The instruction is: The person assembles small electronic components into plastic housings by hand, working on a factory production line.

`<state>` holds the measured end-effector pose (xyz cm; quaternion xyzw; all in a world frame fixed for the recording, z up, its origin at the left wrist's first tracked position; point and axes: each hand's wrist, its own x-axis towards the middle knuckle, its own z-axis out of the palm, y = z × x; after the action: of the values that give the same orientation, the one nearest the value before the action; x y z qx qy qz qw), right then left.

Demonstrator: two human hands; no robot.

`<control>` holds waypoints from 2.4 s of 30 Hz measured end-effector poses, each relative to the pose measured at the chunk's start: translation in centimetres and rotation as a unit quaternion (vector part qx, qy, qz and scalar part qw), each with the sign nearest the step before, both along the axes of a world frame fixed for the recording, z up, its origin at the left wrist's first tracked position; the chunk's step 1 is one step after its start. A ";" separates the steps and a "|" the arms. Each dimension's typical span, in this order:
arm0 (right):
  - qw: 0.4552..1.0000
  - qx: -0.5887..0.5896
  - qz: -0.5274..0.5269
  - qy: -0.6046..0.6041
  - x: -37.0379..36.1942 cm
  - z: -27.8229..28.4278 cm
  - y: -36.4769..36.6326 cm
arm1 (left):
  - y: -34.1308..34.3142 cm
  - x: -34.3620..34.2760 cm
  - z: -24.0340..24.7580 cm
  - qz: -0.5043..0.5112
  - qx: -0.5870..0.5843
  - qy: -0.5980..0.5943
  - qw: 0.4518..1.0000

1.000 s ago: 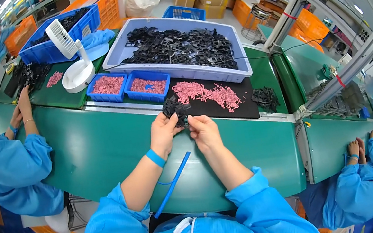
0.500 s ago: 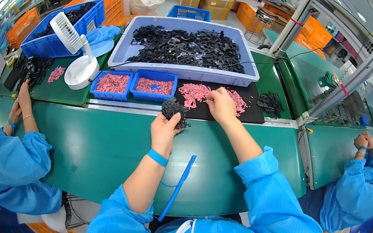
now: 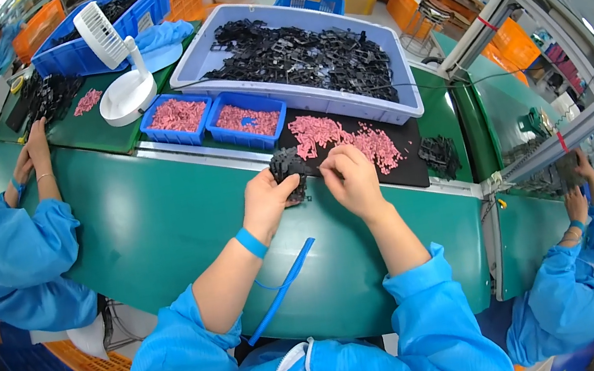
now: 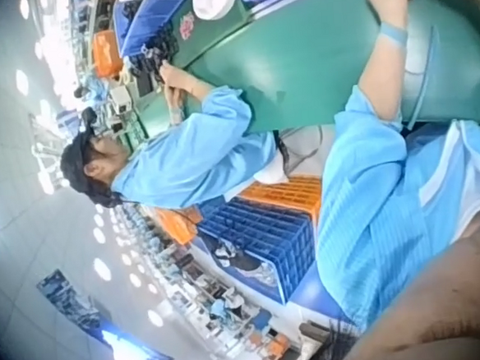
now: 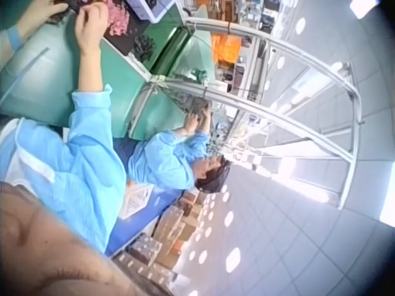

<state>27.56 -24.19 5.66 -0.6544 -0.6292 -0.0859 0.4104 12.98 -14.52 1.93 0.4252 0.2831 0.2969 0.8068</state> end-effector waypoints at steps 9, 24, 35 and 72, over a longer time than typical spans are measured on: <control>0.997 0.022 -0.012 -0.067 -0.9 -1.0 -0.7 | -0.4 0.6 -1.2 -0.007 0.067 0.019 0.998; 0.923 -0.099 0.025 0.372 0.1 -2.3 -1.3 | -0.6 0.2 -0.1 -0.069 0.022 -0.007 0.997; 0.949 0.019 -0.188 0.251 7.4 -1.4 -4.3 | -0.3 -0.1 0.4 -0.064 0.014 0.011 0.998; 0.858 -0.263 -0.247 -0.365 17.6 -1.4 -10.9 | -0.6 0.1 0.7 -0.048 0.027 0.012 0.998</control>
<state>45.12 -35.13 4.27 -0.7939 -0.5506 -0.2484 -0.0703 13.10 -15.16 2.64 0.4636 0.2636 0.2602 0.8049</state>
